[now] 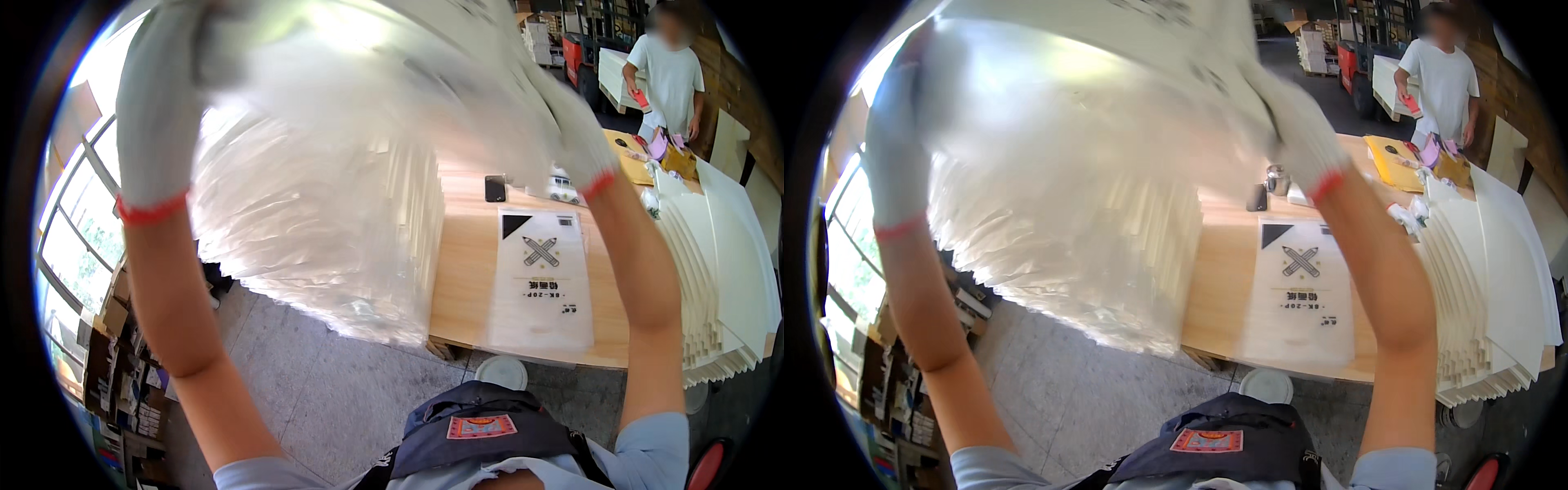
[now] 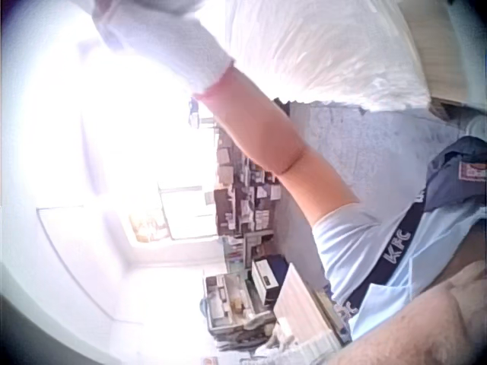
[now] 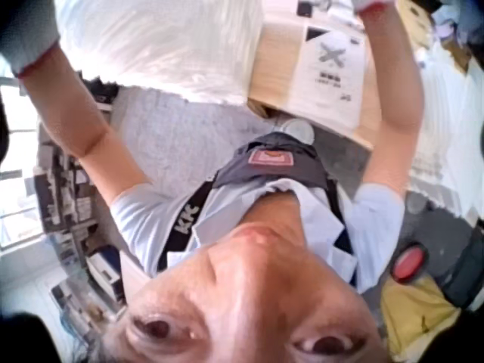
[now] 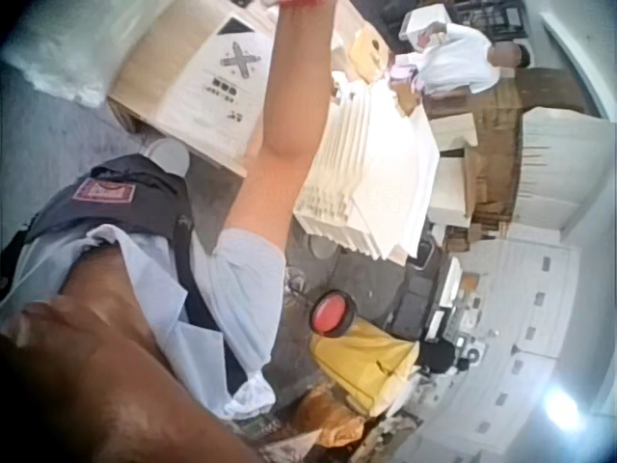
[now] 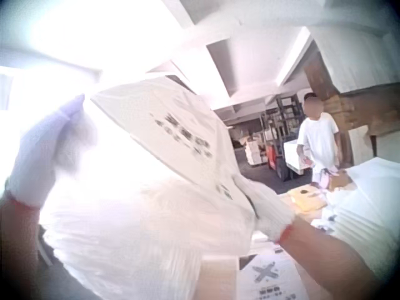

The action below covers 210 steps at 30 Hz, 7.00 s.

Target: The person repeatedly picks up stacks of white paper sheets from a table and places them into a clear plastic packaging sleeve. The person aligns the sheets and slides them into the sleeve, then places the filled sleeve onto a growing stack of packaged items on the table.

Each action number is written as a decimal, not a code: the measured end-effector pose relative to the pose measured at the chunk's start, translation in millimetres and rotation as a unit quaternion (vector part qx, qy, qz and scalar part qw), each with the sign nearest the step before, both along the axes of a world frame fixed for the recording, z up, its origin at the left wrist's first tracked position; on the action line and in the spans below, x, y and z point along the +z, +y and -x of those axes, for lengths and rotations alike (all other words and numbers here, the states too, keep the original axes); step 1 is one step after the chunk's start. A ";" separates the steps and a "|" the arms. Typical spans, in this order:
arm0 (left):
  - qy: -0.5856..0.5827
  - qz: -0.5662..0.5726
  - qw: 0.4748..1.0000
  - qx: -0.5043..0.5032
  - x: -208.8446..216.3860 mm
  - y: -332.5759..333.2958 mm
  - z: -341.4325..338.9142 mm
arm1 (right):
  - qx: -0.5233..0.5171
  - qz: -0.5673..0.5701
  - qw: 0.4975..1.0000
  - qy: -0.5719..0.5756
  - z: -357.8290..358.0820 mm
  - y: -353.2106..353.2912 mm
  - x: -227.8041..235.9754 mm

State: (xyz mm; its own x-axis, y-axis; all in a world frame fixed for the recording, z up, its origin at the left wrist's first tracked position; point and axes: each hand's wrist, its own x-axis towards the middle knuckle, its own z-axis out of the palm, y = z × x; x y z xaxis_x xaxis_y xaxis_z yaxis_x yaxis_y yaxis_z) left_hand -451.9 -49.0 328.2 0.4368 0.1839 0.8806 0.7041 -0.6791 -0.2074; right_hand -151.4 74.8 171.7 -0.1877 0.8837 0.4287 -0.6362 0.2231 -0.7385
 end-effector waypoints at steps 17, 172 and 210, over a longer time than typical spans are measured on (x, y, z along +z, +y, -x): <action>-0.523 0.147 0.839 -0.035 -249.7 45.6 170.1 | -0.079 -0.048 0.921 -0.379 19.9 10.5 7.9; -0.127 0.667 0.714 -0.171 -500.0 -45.9 -91.7 | -0.081 0.098 0.507 -0.853 -70.7 -274.5 -286.9; -0.236 0.195 0.936 0.175 28.4 90.0 147.5 | -0.039 -0.058 0.941 -0.330 75.6 50.3 98.1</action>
State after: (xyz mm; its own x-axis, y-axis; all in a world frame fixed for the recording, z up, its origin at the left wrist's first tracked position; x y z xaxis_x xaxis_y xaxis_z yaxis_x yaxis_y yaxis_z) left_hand -599.4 41.0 356.6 -0.1320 0.5912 0.7956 0.8483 -0.3479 0.3992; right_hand -227.1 125.1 269.8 -0.3836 0.8602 0.3360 -0.0263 0.3535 -0.9351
